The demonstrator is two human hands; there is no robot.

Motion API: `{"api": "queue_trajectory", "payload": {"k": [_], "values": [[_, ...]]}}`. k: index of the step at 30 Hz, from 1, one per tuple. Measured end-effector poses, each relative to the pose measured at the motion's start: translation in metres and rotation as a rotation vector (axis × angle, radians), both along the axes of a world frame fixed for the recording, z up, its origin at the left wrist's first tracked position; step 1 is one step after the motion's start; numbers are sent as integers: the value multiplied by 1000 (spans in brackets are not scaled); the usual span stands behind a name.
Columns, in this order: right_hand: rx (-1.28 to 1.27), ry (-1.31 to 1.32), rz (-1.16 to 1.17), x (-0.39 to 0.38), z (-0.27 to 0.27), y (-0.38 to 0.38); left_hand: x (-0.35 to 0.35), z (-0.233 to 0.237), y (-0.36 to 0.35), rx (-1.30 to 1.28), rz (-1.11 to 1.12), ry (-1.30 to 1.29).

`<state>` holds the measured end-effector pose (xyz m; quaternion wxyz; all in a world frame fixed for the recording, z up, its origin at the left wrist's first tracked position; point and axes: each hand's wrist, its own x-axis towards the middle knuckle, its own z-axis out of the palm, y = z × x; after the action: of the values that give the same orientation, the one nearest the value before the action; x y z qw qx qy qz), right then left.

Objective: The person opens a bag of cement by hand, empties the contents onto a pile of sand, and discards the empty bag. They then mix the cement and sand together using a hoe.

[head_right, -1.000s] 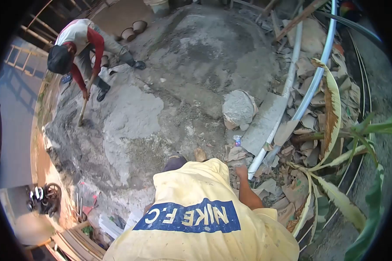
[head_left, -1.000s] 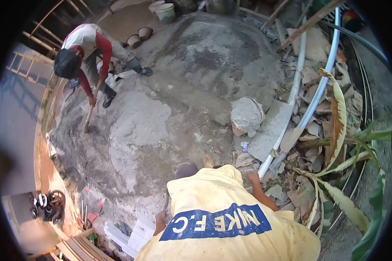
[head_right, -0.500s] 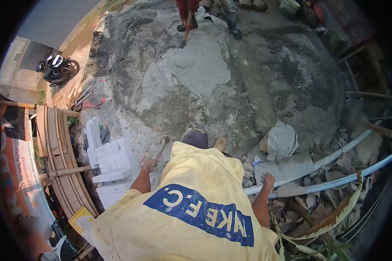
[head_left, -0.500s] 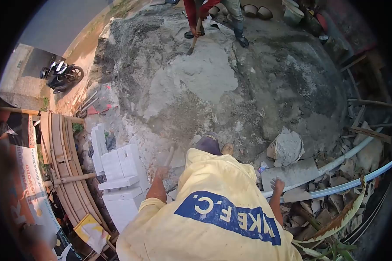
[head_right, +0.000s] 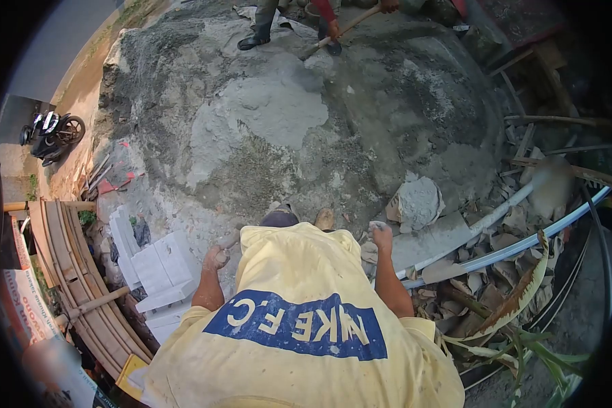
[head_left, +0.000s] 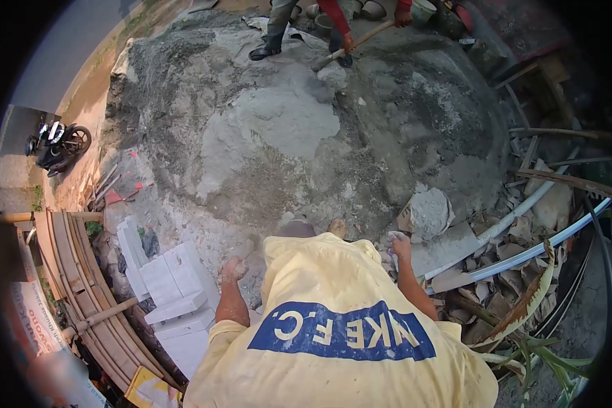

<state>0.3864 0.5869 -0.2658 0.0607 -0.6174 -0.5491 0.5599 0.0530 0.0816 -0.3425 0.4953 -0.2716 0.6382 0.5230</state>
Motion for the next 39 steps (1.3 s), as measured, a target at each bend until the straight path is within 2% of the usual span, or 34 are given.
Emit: {"api": "queue_trajectory", "payload": {"k": [2,3,5,6,8,9,11,14,15,16,17,21,22,23,25,26,27,28,29,30,31,32,34,37,39], "values": [[138,-89,233,-10,-8,-10,-14,-6,5,-139,304,-154],[173,-67,260,-11,-8,-12,-17,-6,2,-137,301,-158],[150,-46,278,-18,4,-10,-10,35,16,-221,-104,70],[122,-16,295,-24,11,-7,-6,37,13,-217,-93,65],[69,-41,274,-43,36,-1,4,37,-5,-355,-272,57],[13,-65,241,-54,46,4,7,38,-12,-355,-261,52],[-24,-48,296,-78,49,20,13,53,-22,-395,-431,198],[-53,-20,398,-125,66,41,11,236,68,-343,-514,255],[-42,3,432,-147,78,43,12,271,89,-356,-480,240],[-51,5,469,-169,85,45,10,299,108,-451,-602,278],[-120,8,490,-191,89,48,10,316,123,-547,-725,314],[-403,21,620,-265,101,50,20,350,174,-459,-671,394],[-524,47,646,-281,101,48,20,366,196,-447,-698,427],[-532,47,678,-293,93,46,23,378,216,-433,-726,459],[-831,-27,636,-316,82,48,31,387,255,-455,-716,501],[-833,-32,665,-327,84,49,34,392,278,-462,-734,547],[-931,-113,546,-337,87,50,36,402,303,-472,-713,540],[-1022,-194,419,-346,92,53,36,414,328,-474,-807,513],[-1031,-205,433,-353,94,58,36,421,350,-475,-907,479],[-1019,-104,402,-355,96,59,43,422,365,-482,-905,459],[-1001,6,373,-360,98,63,48,420,379,-470,-952,513],[-1010,6,379,-363,89,67,52,417,389,-458,-1000,572],[-791,-67,198,-359,51,63,50,408,397,-485,-1002,593],[-876,-8,57,-344,-38,85,22,374,389,-506,-1102,524],[-881,51,26,-348,-54,85,13,338,372,-504,-1104,729]]}}
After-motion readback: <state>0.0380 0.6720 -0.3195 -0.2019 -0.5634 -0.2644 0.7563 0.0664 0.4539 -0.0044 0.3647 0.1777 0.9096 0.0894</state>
